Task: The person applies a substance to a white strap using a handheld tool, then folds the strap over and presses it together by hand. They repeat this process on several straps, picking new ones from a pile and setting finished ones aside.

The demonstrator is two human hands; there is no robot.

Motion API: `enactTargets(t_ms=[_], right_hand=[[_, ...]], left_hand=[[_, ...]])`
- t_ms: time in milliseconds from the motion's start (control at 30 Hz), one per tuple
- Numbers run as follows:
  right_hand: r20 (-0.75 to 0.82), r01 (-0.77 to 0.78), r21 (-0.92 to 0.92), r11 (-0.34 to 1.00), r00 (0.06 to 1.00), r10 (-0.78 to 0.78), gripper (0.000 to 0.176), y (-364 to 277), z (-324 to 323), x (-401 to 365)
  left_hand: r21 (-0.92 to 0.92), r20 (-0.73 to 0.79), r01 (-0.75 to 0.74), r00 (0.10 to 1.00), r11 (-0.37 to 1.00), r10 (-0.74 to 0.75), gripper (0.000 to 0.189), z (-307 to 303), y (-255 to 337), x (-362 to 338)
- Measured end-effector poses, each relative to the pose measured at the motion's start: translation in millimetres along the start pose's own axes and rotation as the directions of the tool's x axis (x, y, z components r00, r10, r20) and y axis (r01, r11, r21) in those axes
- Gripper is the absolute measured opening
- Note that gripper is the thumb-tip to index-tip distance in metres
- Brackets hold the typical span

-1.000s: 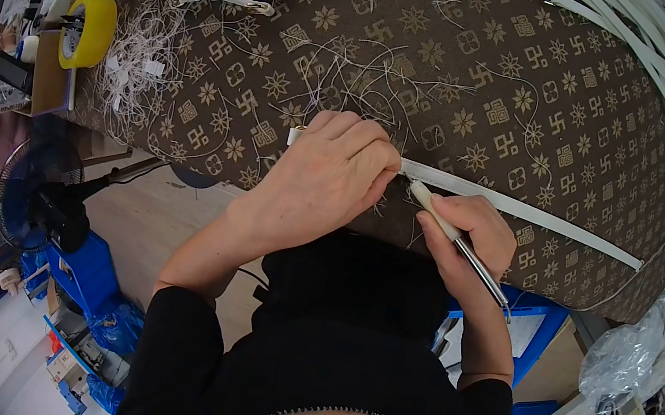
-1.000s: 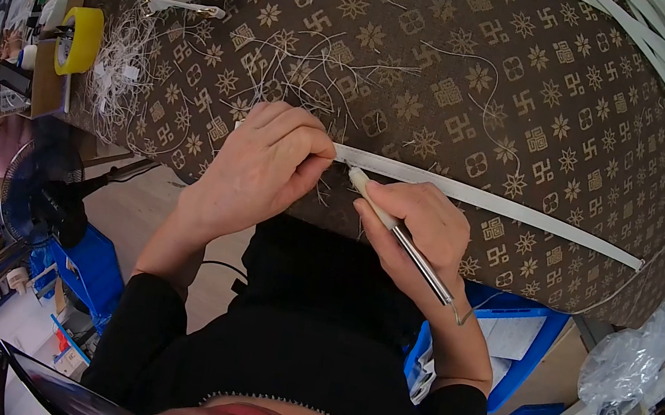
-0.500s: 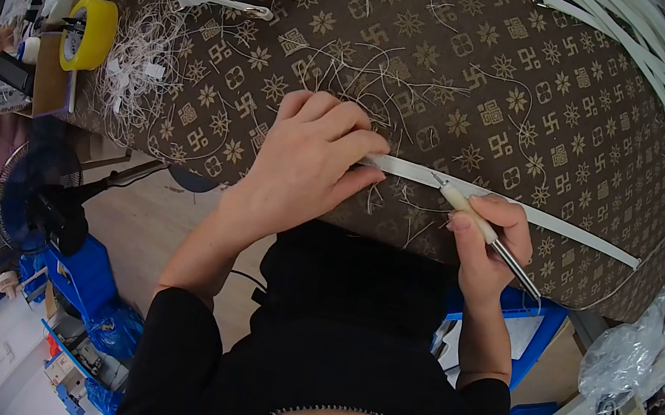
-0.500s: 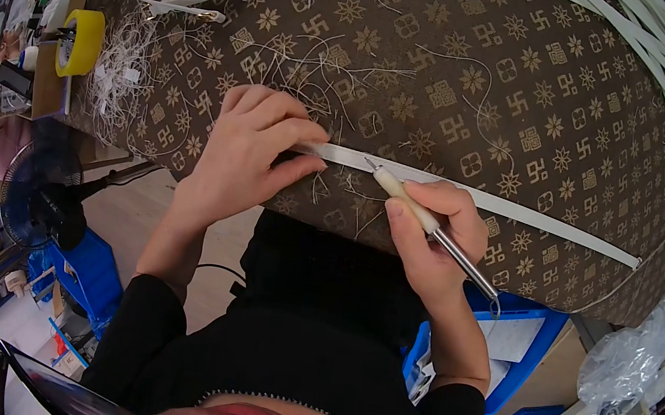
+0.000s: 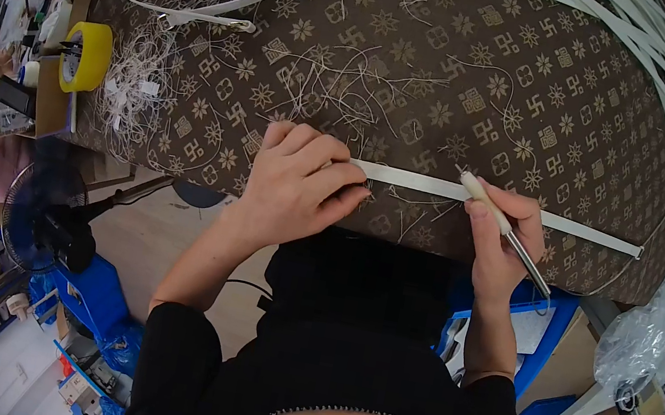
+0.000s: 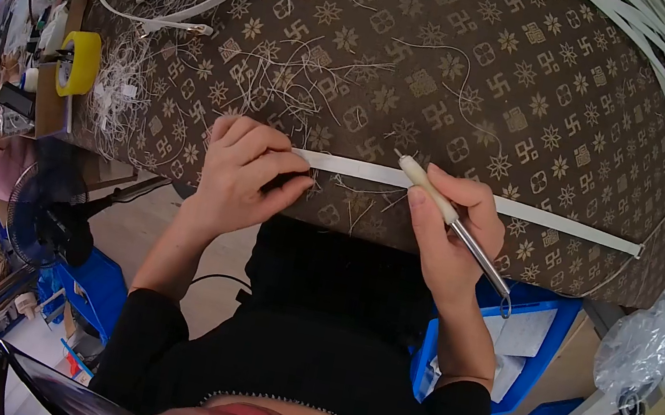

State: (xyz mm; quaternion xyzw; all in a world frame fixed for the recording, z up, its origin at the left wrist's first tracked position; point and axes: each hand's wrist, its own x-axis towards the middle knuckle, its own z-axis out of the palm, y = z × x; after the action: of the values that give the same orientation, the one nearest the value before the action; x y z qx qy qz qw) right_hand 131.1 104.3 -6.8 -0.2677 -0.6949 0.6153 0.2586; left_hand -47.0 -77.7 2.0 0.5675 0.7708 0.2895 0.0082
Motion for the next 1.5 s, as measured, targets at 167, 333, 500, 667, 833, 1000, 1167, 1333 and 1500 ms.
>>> enactTargets(t_ms=[167,333,500,667,833,1000,1167,1333,1500], right_hand=[[-0.018,-0.016,0.045,0.999,1.0,0.017,0.019,3,2,0],[-0.026,-0.015,0.027,1.0,1.0,0.016,0.019,5,0,0],[0.024,0.133,-0.094,0.987,0.991,-0.132,0.021,7,1,2],[0.174,0.306,-0.133,0.943,0.943,-0.282,0.02,3,2,12],[0.243,0.378,-0.269,0.886,0.917,-0.317,0.019,-3,7,16],[0.295,0.408,-0.312,0.858,0.9,-0.321,0.021,-5,8,18],[0.306,0.423,-0.322,0.847,0.893,-0.33,0.021,-4,7,17],[0.302,0.37,-0.303,0.878,0.911,-0.28,0.021,-4,7,14],[0.308,0.429,-0.322,0.844,0.89,-0.335,0.02,-4,8,18]], left_hand=[[-0.099,0.076,0.136,0.989,0.986,-0.128,0.025,-6,9,22],[-0.096,0.15,-0.026,0.988,0.995,0.041,0.022,1,10,38],[-0.076,0.113,-0.066,0.991,0.995,0.074,0.02,9,8,29],[-0.147,0.087,-0.001,0.996,0.989,0.014,0.017,15,11,27],[-0.161,0.088,0.017,0.996,0.987,-0.003,0.02,17,11,26],[-0.187,0.111,0.069,0.993,0.98,-0.049,0.017,16,12,27],[-0.187,0.108,0.071,0.993,0.98,-0.051,0.018,16,12,27],[-0.186,0.093,0.064,0.995,0.98,-0.048,0.018,17,12,26],[-0.19,0.088,0.068,0.995,0.979,-0.052,0.017,17,13,27]])
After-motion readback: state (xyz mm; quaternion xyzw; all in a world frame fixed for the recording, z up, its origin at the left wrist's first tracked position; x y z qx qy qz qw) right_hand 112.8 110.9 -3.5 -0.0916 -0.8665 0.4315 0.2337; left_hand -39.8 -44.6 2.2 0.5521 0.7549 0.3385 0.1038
